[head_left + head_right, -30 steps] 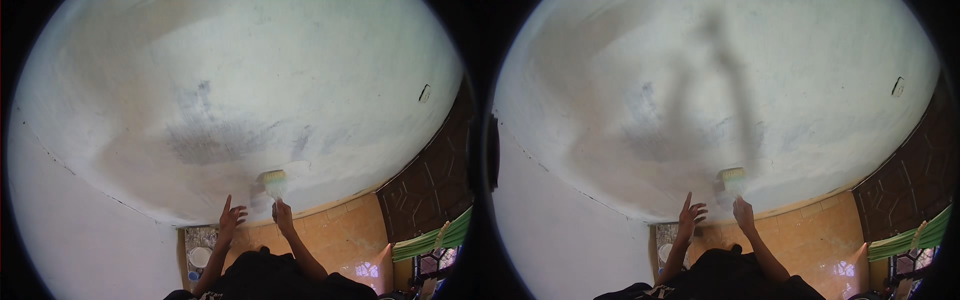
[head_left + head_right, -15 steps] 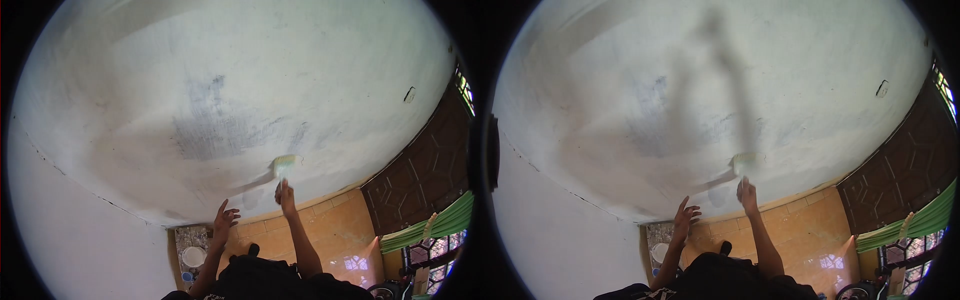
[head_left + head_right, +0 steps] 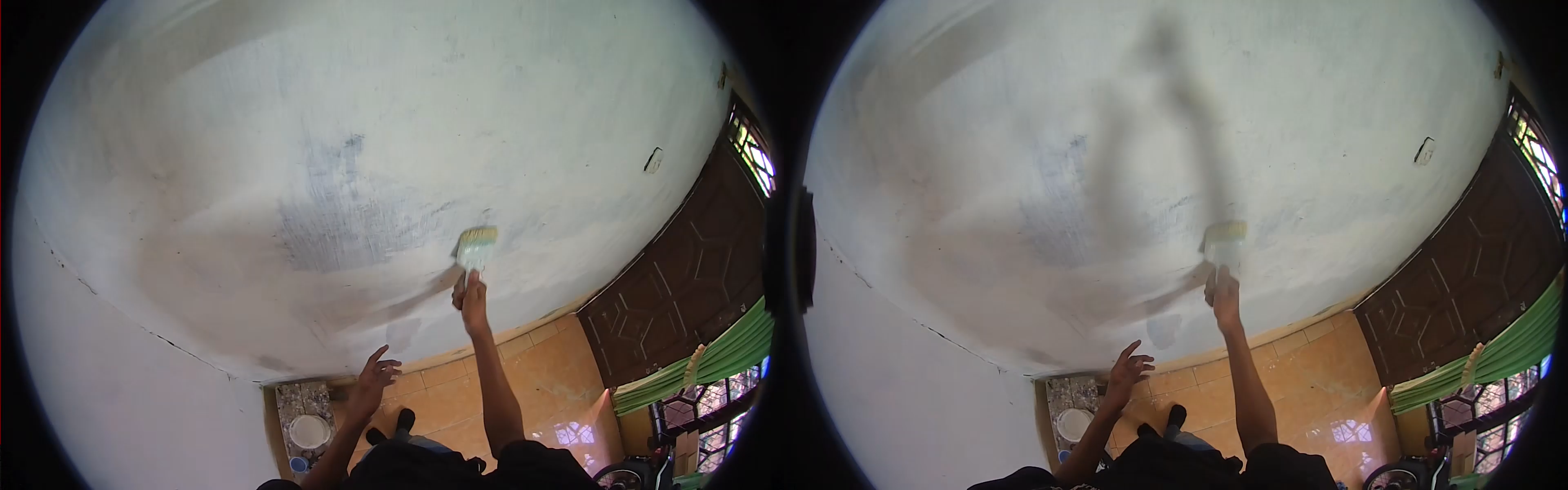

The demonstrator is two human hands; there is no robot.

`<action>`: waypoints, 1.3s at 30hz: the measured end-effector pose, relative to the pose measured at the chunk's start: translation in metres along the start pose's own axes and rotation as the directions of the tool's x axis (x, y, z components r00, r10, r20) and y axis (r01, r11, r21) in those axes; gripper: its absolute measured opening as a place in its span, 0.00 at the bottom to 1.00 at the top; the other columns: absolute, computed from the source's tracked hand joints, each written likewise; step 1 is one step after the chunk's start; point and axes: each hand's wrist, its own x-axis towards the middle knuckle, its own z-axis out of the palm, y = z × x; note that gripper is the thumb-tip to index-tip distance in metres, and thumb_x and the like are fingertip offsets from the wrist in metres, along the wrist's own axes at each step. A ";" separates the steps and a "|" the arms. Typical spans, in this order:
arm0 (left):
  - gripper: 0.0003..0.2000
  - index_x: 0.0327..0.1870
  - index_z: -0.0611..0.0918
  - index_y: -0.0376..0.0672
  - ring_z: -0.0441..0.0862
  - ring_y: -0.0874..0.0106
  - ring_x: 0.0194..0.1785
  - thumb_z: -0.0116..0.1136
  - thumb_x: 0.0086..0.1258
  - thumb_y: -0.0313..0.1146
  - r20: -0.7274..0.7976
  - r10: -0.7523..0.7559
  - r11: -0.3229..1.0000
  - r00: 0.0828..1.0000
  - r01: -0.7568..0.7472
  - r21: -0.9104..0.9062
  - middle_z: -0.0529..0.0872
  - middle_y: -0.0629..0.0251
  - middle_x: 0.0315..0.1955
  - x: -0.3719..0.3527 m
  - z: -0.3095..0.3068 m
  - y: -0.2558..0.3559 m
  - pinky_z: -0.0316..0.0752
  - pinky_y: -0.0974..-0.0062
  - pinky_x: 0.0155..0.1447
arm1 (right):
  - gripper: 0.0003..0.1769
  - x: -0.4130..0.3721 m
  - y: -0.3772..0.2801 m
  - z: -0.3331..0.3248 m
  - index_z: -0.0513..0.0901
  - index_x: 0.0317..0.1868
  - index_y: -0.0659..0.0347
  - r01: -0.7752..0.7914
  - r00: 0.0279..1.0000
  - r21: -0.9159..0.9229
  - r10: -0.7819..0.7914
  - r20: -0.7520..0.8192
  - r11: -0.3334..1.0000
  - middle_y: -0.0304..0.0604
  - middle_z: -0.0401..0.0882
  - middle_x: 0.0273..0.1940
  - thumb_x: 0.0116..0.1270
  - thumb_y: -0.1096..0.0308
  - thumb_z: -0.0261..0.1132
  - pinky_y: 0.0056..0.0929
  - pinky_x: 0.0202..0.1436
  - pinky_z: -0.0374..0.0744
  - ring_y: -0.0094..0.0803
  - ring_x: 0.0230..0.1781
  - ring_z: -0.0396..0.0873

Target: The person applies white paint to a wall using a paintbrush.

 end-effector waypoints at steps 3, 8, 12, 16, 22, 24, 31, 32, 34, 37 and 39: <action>0.24 0.72 0.63 0.46 0.79 0.70 0.52 0.49 0.76 0.35 -0.019 0.001 1.000 1.000 -0.001 -0.018 0.81 0.62 0.50 -0.012 -0.002 -0.001 0.74 0.71 0.56 | 0.30 -0.041 0.048 -0.008 0.60 0.20 0.51 -0.119 0.992 -0.021 0.118 -0.037 0.993 0.28 0.53 0.13 0.76 0.39 0.42 0.20 0.14 0.50 0.16 0.10 0.51; 0.26 0.71 0.64 0.47 0.80 0.70 0.52 0.52 0.75 0.42 -0.020 -0.001 1.000 1.000 0.001 -0.024 0.81 0.62 0.50 -0.019 -0.013 -0.016 0.74 0.70 0.56 | 0.28 -0.068 0.017 -0.003 0.59 0.22 0.51 -0.072 0.997 0.107 0.073 -0.006 0.992 0.26 0.51 0.14 0.78 0.43 0.43 0.20 0.14 0.49 0.15 0.11 0.49; 0.26 0.71 0.64 0.47 0.80 0.71 0.52 0.53 0.75 0.43 -0.014 -0.036 0.999 0.999 0.036 0.037 0.81 0.63 0.50 -0.022 -0.011 -0.018 0.74 0.69 0.56 | 0.27 -0.023 -0.050 0.006 0.61 0.23 0.52 0.050 0.997 0.120 -0.057 0.056 0.991 0.26 0.51 0.15 0.78 0.44 0.43 0.19 0.15 0.49 0.15 0.11 0.49; 0.24 0.71 0.64 0.48 0.79 0.72 0.52 0.51 0.75 0.39 0.008 -0.012 0.998 1.000 0.012 0.061 0.81 0.63 0.50 -0.013 -0.002 -0.007 0.73 0.70 0.55 | 0.28 0.000 -0.022 -0.006 0.62 0.24 0.53 0.051 0.997 0.060 -0.054 0.052 0.997 0.27 0.53 0.15 0.78 0.43 0.43 0.19 0.15 0.49 0.15 0.11 0.50; 0.24 0.70 0.65 0.46 0.79 0.72 0.51 0.51 0.76 0.37 0.004 0.035 0.998 0.999 -0.036 0.047 0.81 0.62 0.50 0.013 0.026 -0.004 0.74 0.71 0.54 | 0.29 -0.063 0.078 -0.046 0.62 0.20 0.51 -0.092 0.994 -0.084 0.097 0.051 0.992 0.28 0.56 0.13 0.77 0.43 0.44 0.19 0.13 0.54 0.15 0.11 0.54; 0.24 0.70 0.64 0.46 0.79 0.71 0.51 0.52 0.75 0.38 -0.001 0.067 0.996 0.998 -0.067 0.052 0.81 0.62 0.50 0.025 0.036 0.002 0.74 0.71 0.54 | 0.28 -0.079 0.072 -0.058 0.62 0.20 0.50 -0.109 0.989 -0.101 0.118 0.085 0.989 0.27 0.55 0.14 0.78 0.44 0.44 0.18 0.14 0.53 0.14 0.11 0.55; 0.23 0.70 0.65 0.46 0.79 0.70 0.52 0.51 0.76 0.37 -0.020 0.059 0.996 0.998 -0.058 0.074 0.81 0.61 0.50 0.062 0.078 0.008 0.74 0.70 0.55 | 0.29 -0.003 -0.076 -0.059 0.62 0.20 0.55 0.233 0.964 -0.108 -0.215 0.154 0.966 0.27 0.56 0.15 0.79 0.48 0.43 0.18 0.17 0.53 0.14 0.14 0.53; 0.23 0.69 0.65 0.46 0.79 0.70 0.52 0.51 0.76 0.37 -0.017 0.065 0.995 0.998 -0.064 0.078 0.81 0.61 0.50 0.065 0.087 0.011 0.74 0.70 0.55 | 0.27 0.008 -0.068 -0.066 0.64 0.22 0.56 0.181 0.973 -0.105 -0.163 0.165 0.978 0.28 0.58 0.17 0.80 0.51 0.43 0.20 0.19 0.57 0.15 0.17 0.56; 0.23 0.69 0.65 0.46 0.79 0.70 0.52 0.50 0.76 0.37 -0.017 0.074 0.994 0.997 -0.072 0.080 0.81 0.61 0.50 0.069 0.102 0.013 0.74 0.70 0.55 | 0.27 0.023 -0.033 -0.077 0.65 0.22 0.56 0.154 0.977 -0.101 -0.136 0.167 0.983 0.28 0.59 0.17 0.80 0.51 0.44 0.20 0.20 0.59 0.15 0.18 0.57; 0.22 0.69 0.66 0.46 0.79 0.70 0.52 0.50 0.76 0.37 -0.035 0.080 0.995 0.996 -0.078 0.061 0.81 0.61 0.50 0.075 0.119 0.006 0.74 0.70 0.55 | 0.29 0.003 0.034 -0.092 0.62 0.20 0.54 0.134 0.981 -0.182 -0.105 0.161 0.974 0.27 0.56 0.15 0.79 0.47 0.43 0.20 0.18 0.57 0.15 0.15 0.55; 0.22 0.69 0.66 0.45 0.79 0.71 0.52 0.50 0.76 0.38 -0.053 0.082 0.996 0.995 -0.080 0.037 0.81 0.61 0.50 0.073 0.129 0.000 0.74 0.70 0.55 | 0.29 -0.028 0.067 -0.112 0.62 0.19 0.54 0.062 0.987 -0.200 -0.030 0.159 0.978 0.27 0.57 0.14 0.79 0.49 0.44 0.20 0.18 0.57 0.15 0.14 0.56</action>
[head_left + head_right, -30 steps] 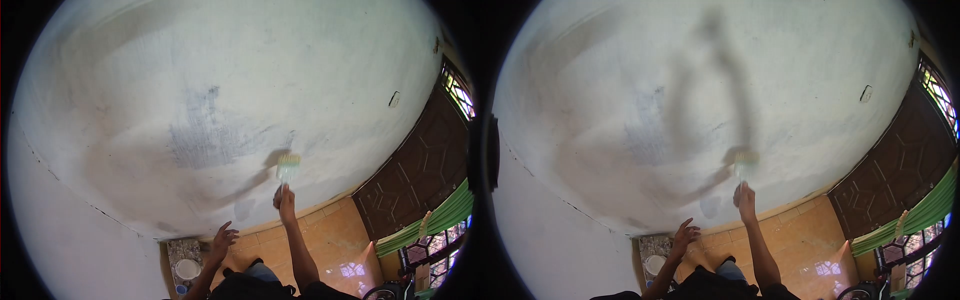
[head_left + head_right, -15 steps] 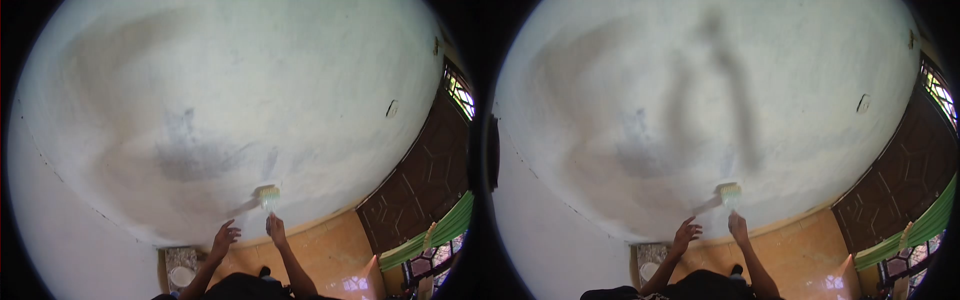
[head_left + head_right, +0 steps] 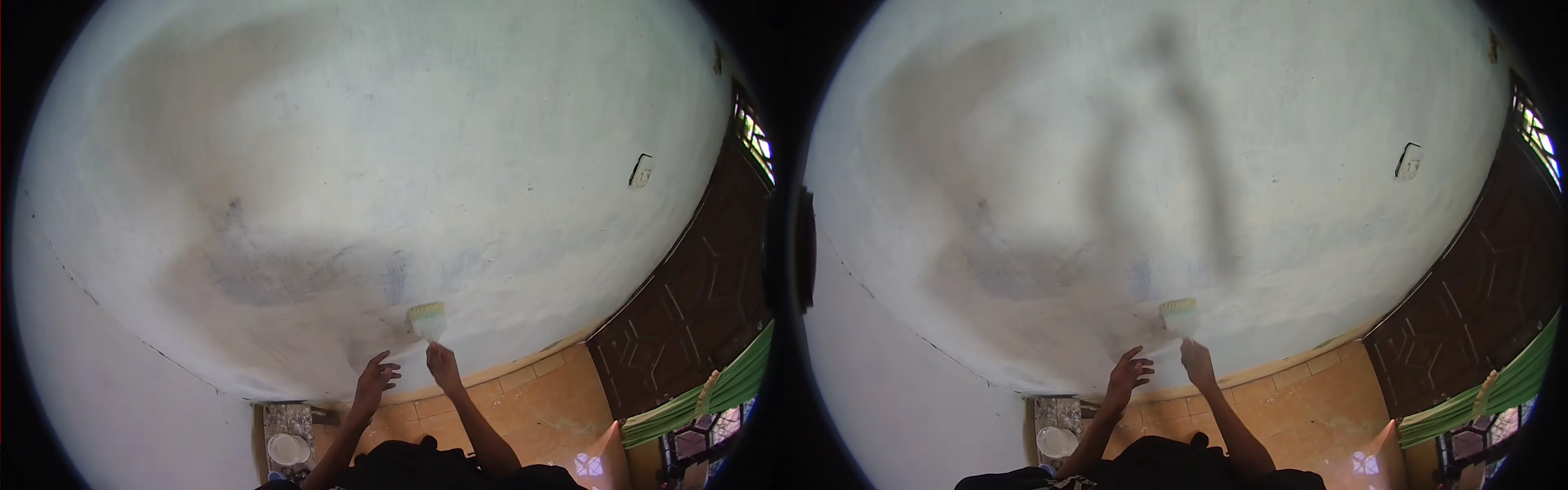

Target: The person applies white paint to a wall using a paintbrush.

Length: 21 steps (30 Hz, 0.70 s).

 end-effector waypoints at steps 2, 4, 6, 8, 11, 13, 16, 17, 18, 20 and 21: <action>0.23 0.68 0.66 0.45 0.79 0.71 0.52 0.51 0.75 0.38 -0.019 0.005 1.000 1.000 -0.005 -0.014 0.81 0.61 0.49 0.005 0.005 -0.003 0.74 0.70 0.55 | 0.28 -0.011 0.002 -0.007 0.62 0.19 0.54 -0.042 0.999 0.067 0.041 0.025 0.997 0.27 0.57 0.14 0.79 0.51 0.44 0.20 0.17 0.56 0.16 0.14 0.56; 0.23 0.68 0.67 0.45 0.79 0.70 0.52 0.52 0.75 0.39 -0.037 -0.012 1.000 0.999 0.011 -0.020 0.81 0.61 0.49 0.005 0.006 -0.011 0.74 0.70 0.55 | 0.28 -0.017 -0.028 -0.018 0.62 0.19 0.54 -0.165 0.985 0.172 0.152 0.087 0.971 0.28 0.58 0.14 0.80 0.52 0.44 0.19 0.16 0.55 0.16 0.13 0.56; 0.23 0.68 0.67 0.45 0.79 0.70 0.52 0.52 0.75 0.39 -0.057 -0.019 1.000 0.998 0.019 0.007 0.81 0.62 0.49 0.006 0.008 -0.013 0.74 0.70 0.55 | 0.27 0.007 -0.065 -0.028 0.62 0.20 0.54 0.055 0.996 0.217 -0.068 0.055 0.975 0.29 0.58 0.14 0.80 0.53 0.44 0.20 0.16 0.54 0.16 0.13 0.54; 0.23 0.68 0.68 0.45 0.79 0.71 0.52 0.52 0.75 0.39 -0.070 -0.020 0.999 0.997 0.022 0.025 0.81 0.62 0.49 0.007 0.014 -0.016 0.74 0.71 0.55 | 0.28 0.035 -0.108 -0.038 0.62 0.21 0.56 0.148 0.988 0.221 -0.151 -0.001 0.964 0.31 0.57 0.15 0.79 0.49 0.43 0.20 0.16 0.54 0.16 0.13 0.54; 0.22 0.68 0.68 0.45 0.79 0.71 0.52 0.52 0.75 0.39 -0.095 0.003 0.999 0.995 0.001 0.039 0.81 0.63 0.49 0.008 0.022 -0.013 0.74 0.71 0.55 | 0.27 0.070 -0.103 -0.045 0.63 0.23 0.56 0.149 0.988 0.186 -0.153 0.005 0.971 0.29 0.57 0.15 0.79 0.48 0.43 0.19 0.15 0.53 0.15 0.13 0.53; 0.22 0.68 0.68 0.45 0.79 0.72 0.51 0.52 0.75 0.38 -0.115 0.035 0.998 0.993 -0.029 0.053 0.81 0.63 0.49 0.009 0.028 -0.007 0.74 0.71 0.55 | 0.27 0.080 -0.075 -0.042 0.63 0.23 0.55 0.124 0.991 0.216 -0.133 0.029 0.968 0.28 0.57 0.15 0.79 0.48 0.44 0.19 0.15 0.53 0.14 0.13 0.53; 0.22 0.68 0.67 0.45 0.79 0.72 0.51 0.51 0.76 0.38 -0.130 0.012 1.000 0.991 -0.014 -0.012 0.81 0.63 0.49 0.011 0.030 -0.011 0.74 0.71 0.54 | 0.27 0.060 -0.031 -0.040 0.63 0.23 0.54 0.053 0.998 0.207 -0.060 0.027 0.977 0.27 0.56 0.15 0.79 0.48 0.44 0.18 0.15 0.53 0.14 0.13 0.53; 0.22 0.68 0.67 0.45 0.79 0.72 0.51 0.51 0.76 0.37 -0.111 0.014 1.000 0.994 -0.016 -0.018 0.81 0.63 0.49 0.010 0.032 -0.011 0.74 0.71 0.55 | 0.27 0.051 -0.015 -0.040 0.63 0.22 0.54 0.026 0.999 0.170 -0.029 0.013 0.985 0.27 0.56 0.15 0.79 0.48 0.45 0.18 0.15 0.53 0.14 0.13 0.53; 0.22 0.68 0.67 0.45 0.79 0.72 0.52 0.51 0.76 0.37 -0.093 0.019 1.000 0.996 -0.021 -0.023 0.81 0.63 0.49 0.010 0.033 -0.010 0.74 0.71 0.55 | 0.27 0.040 -0.002 -0.039 0.63 0.22 0.53 0.001 1.000 0.133 -0.001 -0.003 0.991 0.27 0.56 0.14 0.79 0.48 0.45 0.18 0.15 0.54 0.14 0.13 0.53; 0.22 0.68 0.67 0.45 0.79 0.72 0.52 0.51 0.76 0.37 -0.065 0.020 1.000 0.998 -0.021 -0.023 0.81 0.63 0.49 0.009 0.031 -0.007 0.74 0.71 0.55 | 0.27 0.018 0.008 -0.035 0.63 0.21 0.53 -0.041 0.997 0.055 0.045 -0.059 0.998 0.26 0.56 0.14 0.79 0.48 0.45 0.18 0.15 0.53 0.13 0.12 0.54; 0.22 0.68 0.67 0.45 0.79 0.71 0.52 0.51 0.75 0.37 -0.057 0.012 1.000 0.998 -0.013 -0.018 0.81 0.63 0.49 0.006 0.029 -0.009 0.74 0.71 0.55 | 0.27 0.005 0.004 -0.035 0.62 0.20 0.53 -0.076 0.995 0.086 0.080 -0.051 0.993 0.26 0.56 0.14 0.79 0.48 0.45 0.18 0.14 0.53 0.14 0.12 0.54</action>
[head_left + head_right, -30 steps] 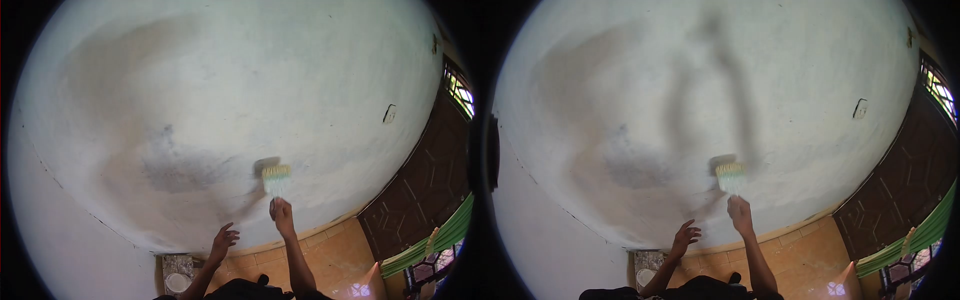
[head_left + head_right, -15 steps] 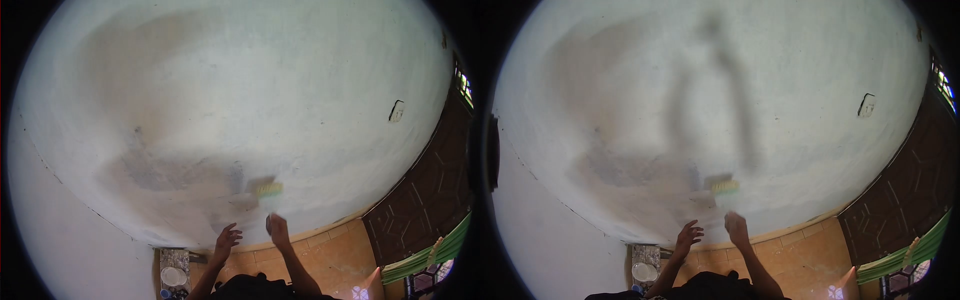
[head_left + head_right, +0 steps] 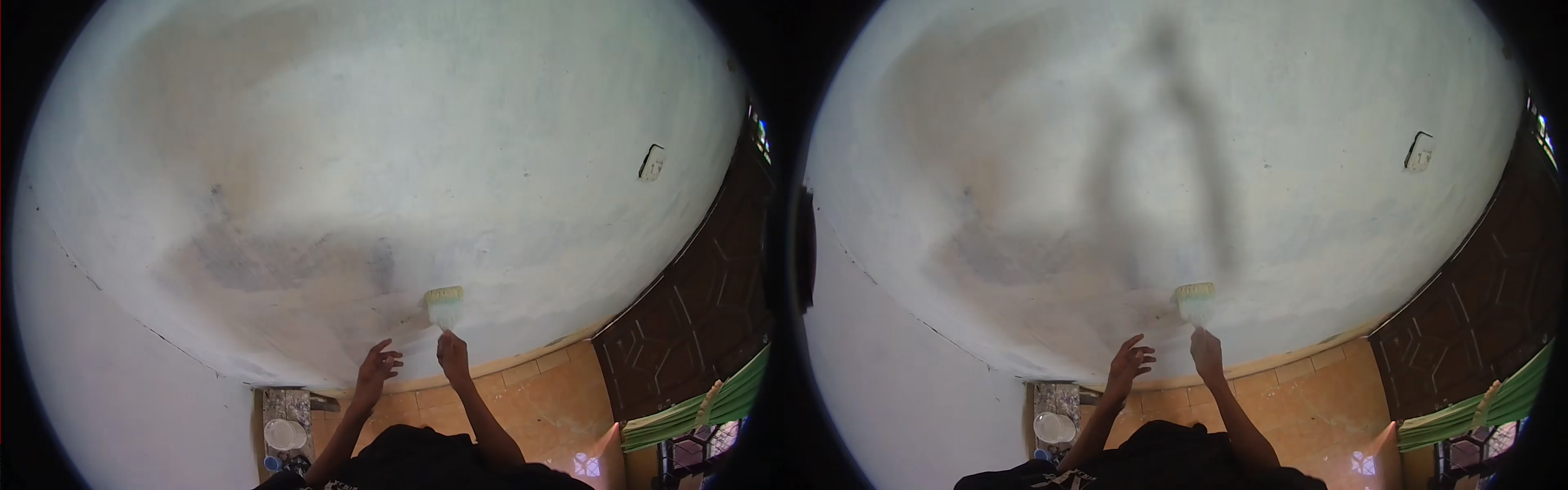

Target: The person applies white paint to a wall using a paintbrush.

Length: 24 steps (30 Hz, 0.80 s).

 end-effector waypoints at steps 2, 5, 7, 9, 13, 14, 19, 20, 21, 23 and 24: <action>0.22 0.68 0.67 0.45 0.79 0.71 0.52 0.51 0.75 0.38 0.011 -0.004 1.000 1.000 0.003 0.017 0.81 0.62 0.49 0.005 -0.007 0.004 0.74 0.71 0.55 | 0.28 -0.004 -0.030 0.005 0.62 0.20 0.53 -0.007 0.999 0.098 0.002 0.052 0.995 0.27 0.56 0.14 0.79 0.48 0.44 0.19 0.14 0.53 0.14 0.12 0.54; 0.22 0.68 0.67 0.45 0.79 0.70 0.53 0.51 0.75 0.38 0.022 -0.038 0.999 0.999 0.037 0.027 0.81 0.62 0.50 -0.001 -0.015 0.002 0.74 0.71 0.56 | 0.27 0.017 -0.102 0.015 0.62 0.21 0.54 0.176 0.981 0.142 -0.185 0.058 0.974 0.27 0.56 0.14 0.79 0.49 0.44 0.19 0.14 0.53 0.14 0.12 0.53; 0.22 0.68 0.67 0.45 0.79 0.70 0.53 0.51 0.75 0.38 0.046 -0.040 0.999 0.998 0.039 0.022 0.81 0.61 0.50 -0.002 -0.020 0.000 0.74 0.71 0.56 | 0.27 0.042 -0.132 0.022 0.63 0.22 0.55 0.214 0.973 0.117 -0.222 0.061 0.970 0.28 0.56 0.15 0.80 0.49 0.43 0.19 0.15 0.53 0.15 0.13 0.53; 0.22 0.67 0.67 0.45 0.79 0.70 0.53 0.51 0.75 0.37 0.063 -0.047 0.999 0.997 0.046 0.027 0.81 0.62 0.50 -0.005 -0.019 0.001 0.74 0.70 0.56 | 0.27 0.053 -0.145 0.027 0.63 0.22 0.55 0.137 0.986 0.131 -0.148 0.072 0.982 0.28 0.56 0.15 0.80 0.49 0.42 0.19 0.15 0.53 0.15 0.13 0.53; 0.22 0.67 0.67 0.45 0.79 0.70 0.52 0.50 0.76 0.40 0.101 -0.060 0.998 0.993 0.059 0.013 0.80 0.60 0.50 -0.005 -0.021 0.000 0.74 0.69 0.57 | 0.30 0.039 -0.016 0.027 0.62 0.19 0.53 0.155 0.987 0.218 -0.158 -0.003 0.964 0.28 0.56 0.13 0.79 0.46 0.43 0.19 0.15 0.53 0.15 0.12 0.54; 0.22 0.67 0.67 0.45 0.79 0.70 0.53 0.51 0.76 0.40 0.108 -0.058 0.998 0.993 0.057 0.009 0.80 0.60 0.50 -0.005 -0.022 -0.002 0.74 0.68 0.57 | 0.30 0.018 -0.005 0.026 0.62 0.19 0.53 0.084 0.996 0.134 -0.087 0.019 0.987 0.28 0.56 0.13 0.79 0.45 0.43 0.20 0.15 0.54 0.16 0.12 0.54; 0.22 0.67 0.67 0.45 0.79 0.70 0.53 0.52 0.75 0.39 0.128 -0.073 0.997 0.989 0.073 0.009 0.81 0.62 0.49 -0.002 -0.032 -0.023 0.74 0.70 0.56 | 0.29 -0.030 -0.008 0.015 0.61 0.19 0.52 -0.092 0.996 0.025 0.092 -0.016 0.995 0.28 0.56 0.13 0.79 0.47 0.43 0.20 0.15 0.55 0.16 0.12 0.54; 0.22 0.68 0.67 0.45 0.80 0.69 0.52 0.52 0.75 0.39 0.132 -0.102 0.995 0.986 0.102 0.007 0.81 0.62 0.50 -0.003 -0.034 -0.023 0.74 0.70 0.55 | 0.29 -0.036 -0.023 0.015 0.61 0.19 0.52 -0.104 0.994 0.039 0.105 -0.028 0.994 0.28 0.56 0.13 0.79 0.48 0.42 0.20 0.15 0.55 0.16 0.12 0.54; 0.22 0.67 0.67 0.45 0.79 0.69 0.52 0.52 0.76 0.40 0.142 -0.101 0.995 0.985 0.099 0.023 0.81 0.61 0.50 -0.003 -0.034 -0.021 0.74 0.69 0.56 | 0.28 -0.029 -0.057 0.016 0.61 0.19 0.52 0.011 0.998 0.060 -0.007 -0.057 0.998 0.27 0.57 0.14 0.79 0.49 0.43 0.19 0.16 0.54 0.15 0.13 0.54; 0.22 0.67 0.67 0.44 0.79 0.69 0.53 0.51 0.76 0.41 0.163 -0.118 0.992 0.980 0.110 0.059 0.80 0.61 0.50 -0.008 -0.033 -0.019 0.74 0.68 0.56 | 0.26 -0.005 -0.106 0.007 0.63 0.22 0.54 0.152 0.988 0.071 -0.149 -0.049 0.986 0.27 0.58 0.15 0.79 0.50 0.45 0.19 0.16 0.55 0.14 0.14 0.54; 0.22 0.67 0.67 0.44 0.79 0.69 0.53 0.51 0.76 0.41 0.180 -0.114 0.992 0.977 0.104 0.065 0.80 0.61 0.50 -0.008 -0.033 -0.019 0.74 0.68 0.56 | 0.27 0.006 -0.130 0.005 0.63 0.22 0.55 0.122 0.992 0.133 -0.116 -0.049 0.984 0.28 0.59 0.16 0.79 0.49 0.45 0.18 0.17 0.55 0.14 0.15 0.55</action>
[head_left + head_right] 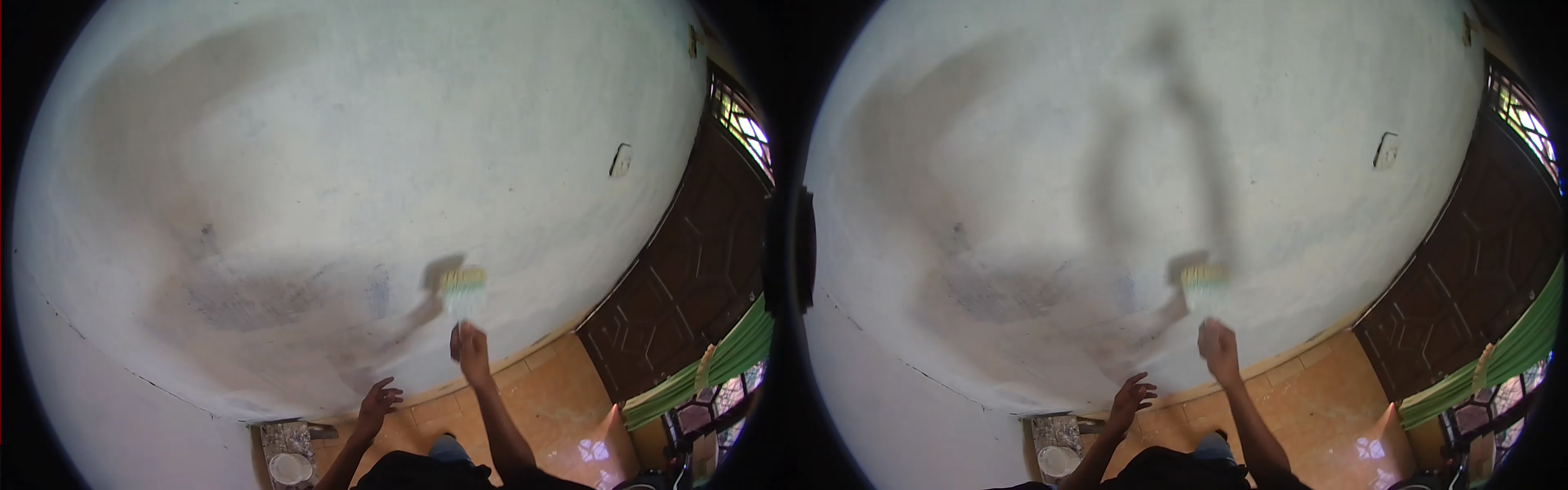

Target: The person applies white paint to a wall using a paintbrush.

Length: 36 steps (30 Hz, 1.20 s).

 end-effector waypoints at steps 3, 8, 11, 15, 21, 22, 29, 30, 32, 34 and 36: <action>0.22 0.66 0.68 0.43 0.79 0.69 0.53 0.51 0.76 0.42 0.026 0.015 1.000 1.000 -0.016 0.016 0.80 0.60 0.50 0.002 0.001 -0.001 0.74 0.68 0.56 | 0.28 0.038 -0.024 0.001 0.62 0.23 0.55 0.039 0.999 -0.059 -0.039 0.005 0.997 0.29 0.58 0.17 0.79 0.47 0.43 0.19 0.18 0.55 0.16 0.15 0.56; 0.20 0.66 0.69 0.44 0.79 0.70 0.52 0.51 0.76 0.38 -0.046 0.045 0.999 0.998 -0.046 -0.020 0.81 0.62 0.49 0.014 0.007 0.010 0.75 0.71 0.54 | 0.29 0.031 0.088 -0.015 0.63 0.19 0.54 0.101 0.994 -0.069 -0.103 -0.034 0.993 0.29 0.58 0.14 0.79 0.48 0.43 0.20 0.16 0.55 0.17 0.12 0.54; 0.19 0.65 0.69 0.44 0.79 0.70 0.52 0.50 0.76 0.37 -0.112 0.022 0.997 0.994 -0.030 -0.073 0.81 0.62 0.50 0.025 0.014 0.000 0.75 0.71 0.54 | 0.28 -0.017 0.143 -0.028 0.62 0.19 0.53 -0.008 0.999 -0.037 0.010 0.043 0.999 0.28 0.57 0.13 0.80 0.50 0.42 0.20 0.15 0.57 0.16 0.12 0.55; 0.19 0.65 0.69 0.45 0.80 0.68 0.53 0.49 0.77 0.39 -0.101 -0.044 0.997 0.994 0.036 -0.075 0.81 0.60 0.49 0.038 0.030 0.003 0.75 0.67 0.56 | 0.27 -0.019 0.077 -0.026 0.63 0.19 0.53 -0.106 0.993 0.043 0.104 0.052 0.993 0.29 0.58 0.13 0.80 0.53 0.44 0.19 0.15 0.56 0.16 0.11 0.55; 0.20 0.65 0.70 0.44 0.79 0.70 0.53 0.51 0.76 0.40 -0.023 -0.002 0.999 1.000 0.001 -0.038 0.80 0.62 0.51 0.048 0.064 0.013 0.73 0.70 0.57 | 0.21 0.059 -0.021 -0.034 0.68 0.28 0.58 -0.037 0.994 0.046 0.032 0.106 0.998 0.30 0.64 0.20 0.80 0.57 0.46 0.19 0.22 0.61 0.16 0.19 0.61; 0.20 0.65 0.70 0.44 0.79 0.70 0.53 0.51 0.76 0.40 -0.026 0.000 0.999 1.000 -0.001 -0.037 0.80 0.62 0.51 0.050 0.069 0.014 0.73 0.70 0.57 | 0.23 0.061 -0.009 -0.039 0.67 0.26 0.57 0.000 0.994 0.020 -0.002 0.112 1.000 0.30 0.63 0.19 0.80 0.55 0.45 0.20 0.21 0.60 0.16 0.18 0.60; 0.20 0.66 0.69 0.45 0.79 0.70 0.54 0.50 0.76 0.39 -0.079 0.037 0.996 0.996 -0.043 -0.074 0.80 0.61 0.51 0.069 0.088 0.013 0.73 0.70 0.57 | 0.26 -0.002 0.115 -0.079 0.65 0.22 0.55 -0.168 0.970 -0.185 0.196 0.141 0.968 0.29 0.58 0.15 0.80 0.52 0.43 0.21 0.17 0.57 0.16 0.14 0.57; 0.20 0.66 0.69 0.45 0.79 0.70 0.54 0.50 0.76 0.39 -0.081 0.040 0.996 0.996 -0.047 -0.081 0.80 0.61 0.51 0.071 0.089 0.012 0.73 0.70 0.57 | 0.26 -0.014 0.107 -0.081 0.65 0.23 0.55 -0.232 0.956 -0.195 0.261 0.134 0.953 0.29 0.58 0.15 0.80 0.52 0.43 0.20 0.17 0.57 0.16 0.14 0.57; 0.20 0.66 0.69 0.45 0.79 0.70 0.54 0.50 0.76 0.39 -0.100 0.036 0.996 0.994 -0.044 -0.075 0.80 0.61 0.51 0.076 0.091 0.011 0.73 0.70 0.57 | 0.25 -0.016 0.082 -0.085 0.66 0.23 0.55 -0.250 0.948 -0.166 0.276 0.159 0.954 0.29 0.59 0.15 0.80 0.53 0.44 0.19 0.17 0.57 0.15 0.14 0.57; 0.20 0.66 0.68 0.45 0.79 0.70 0.53 0.50 0.76 0.39 -0.101 0.026 0.998 0.995 -0.032 -0.061 0.80 0.61 0.51 0.077 0.094 0.007 0.73 0.70 0.57 | 0.24 -0.004 0.048 -0.087 0.67 0.24 0.55 -0.190 0.955 -0.083 0.204 0.217 0.978 0.28 0.60 0.16 0.79 0.52 0.45 0.19 0.18 0.57 0.15 0.14 0.57; 0.20 0.67 0.68 0.45 0.79 0.70 0.53 0.50 0.76 0.39 -0.103 0.021 0.999 0.994 -0.025 -0.040 0.80 0.61 0.51 0.082 0.097 0.006 0.73 0.70 0.57 | 0.24 0.024 0.000 -0.083 0.67 0.25 0.56 -0.184 0.963 -0.027 0.185 0.195 0.983 0.29 0.61 0.18 0.79 0.52 0.46 0.18 0.18 0.56 0.15 0.16 0.57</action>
